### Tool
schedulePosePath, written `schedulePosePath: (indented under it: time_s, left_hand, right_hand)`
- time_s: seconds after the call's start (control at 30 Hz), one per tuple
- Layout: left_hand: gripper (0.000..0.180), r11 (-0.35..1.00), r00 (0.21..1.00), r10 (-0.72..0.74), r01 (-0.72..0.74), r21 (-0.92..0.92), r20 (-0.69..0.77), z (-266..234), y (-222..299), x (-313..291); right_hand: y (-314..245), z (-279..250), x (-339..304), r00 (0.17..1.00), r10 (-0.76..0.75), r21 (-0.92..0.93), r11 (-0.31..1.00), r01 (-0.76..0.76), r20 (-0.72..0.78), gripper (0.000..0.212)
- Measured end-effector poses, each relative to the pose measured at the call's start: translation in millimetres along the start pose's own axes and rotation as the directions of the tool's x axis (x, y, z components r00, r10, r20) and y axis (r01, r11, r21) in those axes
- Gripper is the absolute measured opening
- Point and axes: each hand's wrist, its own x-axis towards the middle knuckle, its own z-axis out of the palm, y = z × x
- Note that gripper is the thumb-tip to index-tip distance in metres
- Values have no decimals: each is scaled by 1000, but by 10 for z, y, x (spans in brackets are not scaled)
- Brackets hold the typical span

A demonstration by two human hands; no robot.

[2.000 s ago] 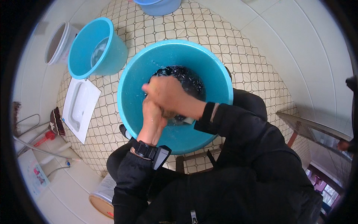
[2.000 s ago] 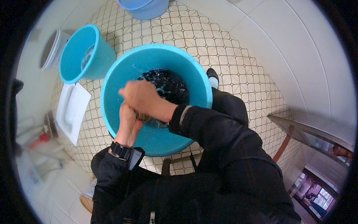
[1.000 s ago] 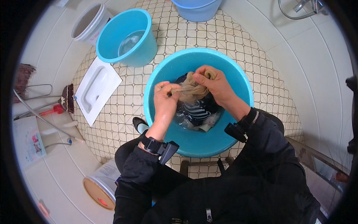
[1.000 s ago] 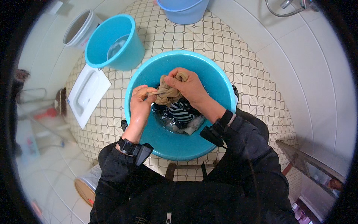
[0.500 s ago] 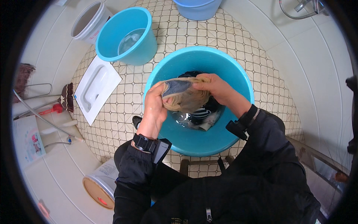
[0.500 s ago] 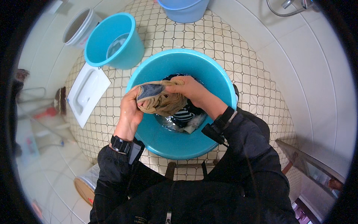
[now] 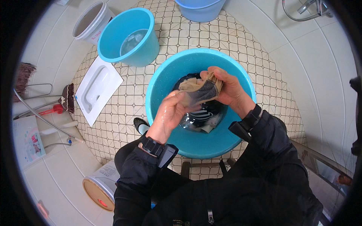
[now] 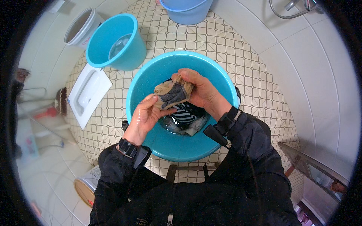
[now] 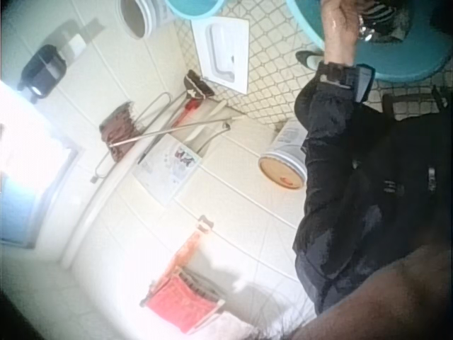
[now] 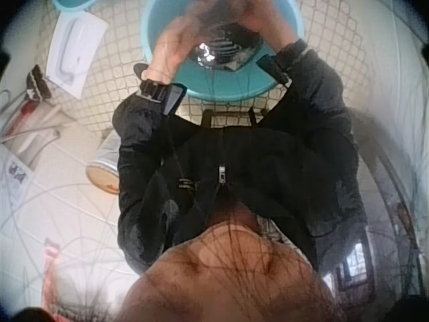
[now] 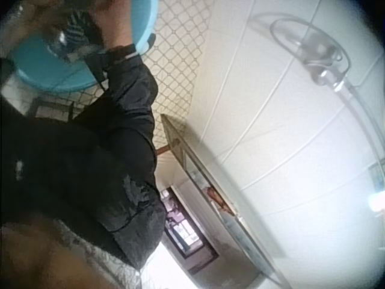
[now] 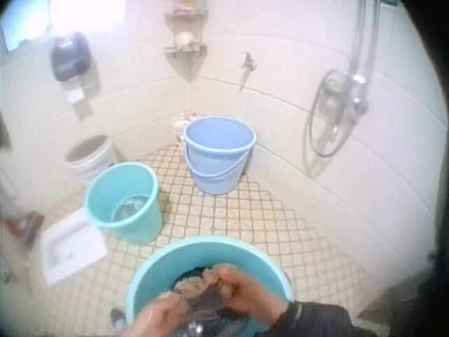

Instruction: The person hand-washes several garments in a blue basin filled with water, scrubbing and wringing each item. They handle a beige cloth, a striped garment, and a dark piece, then transfer the washed items into a second basin and refill the first basin with water.

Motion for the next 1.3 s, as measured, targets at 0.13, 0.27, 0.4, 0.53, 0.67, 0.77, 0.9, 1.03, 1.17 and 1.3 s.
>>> schedulePosePath:
  time_s: [0.13, 0.27, 0.4, 0.53, 0.67, 0.77, 0.9, 1.03, 1.17, 1.3]
  left_hand:
    - [24, 929, 929, 369, -369, 34, 4, 14, 44, 12]
    - [28, 975, 964, 221, -220, -20, 149, -11, 127, -30]
    - [27, 972, 980, 200, -198, -128, 9, -30, 74, -13]
    - [31, 971, 916, 238, -217, 101, -322, -28, -53, 84]
    - [34, 987, 942, 152, -129, 95, -299, -29, -35, 93]
    - [42, 991, 959, -8, 46, 129, -285, 41, -88, 64]
    - [50, 983, 942, 146, -172, -61, -302, 200, -460, 127]
    - [51, 979, 990, 140, -143, -144, -28, 25, -369, 214]
    - [41, 979, 935, 128, -65, -194, 331, -122, -268, 236]
    - [44, 998, 943, 30, -47, -45, -332, 66, -505, 183]
  right_hand:
    - [-24, 25, 34, 986, -81, -243, 969, 44, -143, 16]
    - [57, 43, 18, 937, -14, -249, 965, -79, -350, 16]
    - [183, -46, 40, 924, 158, -47, 981, -186, -349, 21]
    - [252, 177, 105, 946, -115, -405, 914, -19, -304, 18]
    - [463, 799, 50, 874, -300, -892, 126, 434, 383, 25]
    - [590, 900, 16, 934, -225, -940, -268, 213, 276, 26]
    - [485, 417, 161, 865, -498, -986, -161, -31, 54, 27]
    - [683, 448, 141, 924, -300, -835, -550, 36, 237, 27]
    - [825, 600, 75, 827, -389, -863, -462, 205, 405, 29]
    - [669, 49, 230, 861, -493, -978, -81, -193, -129, 26]
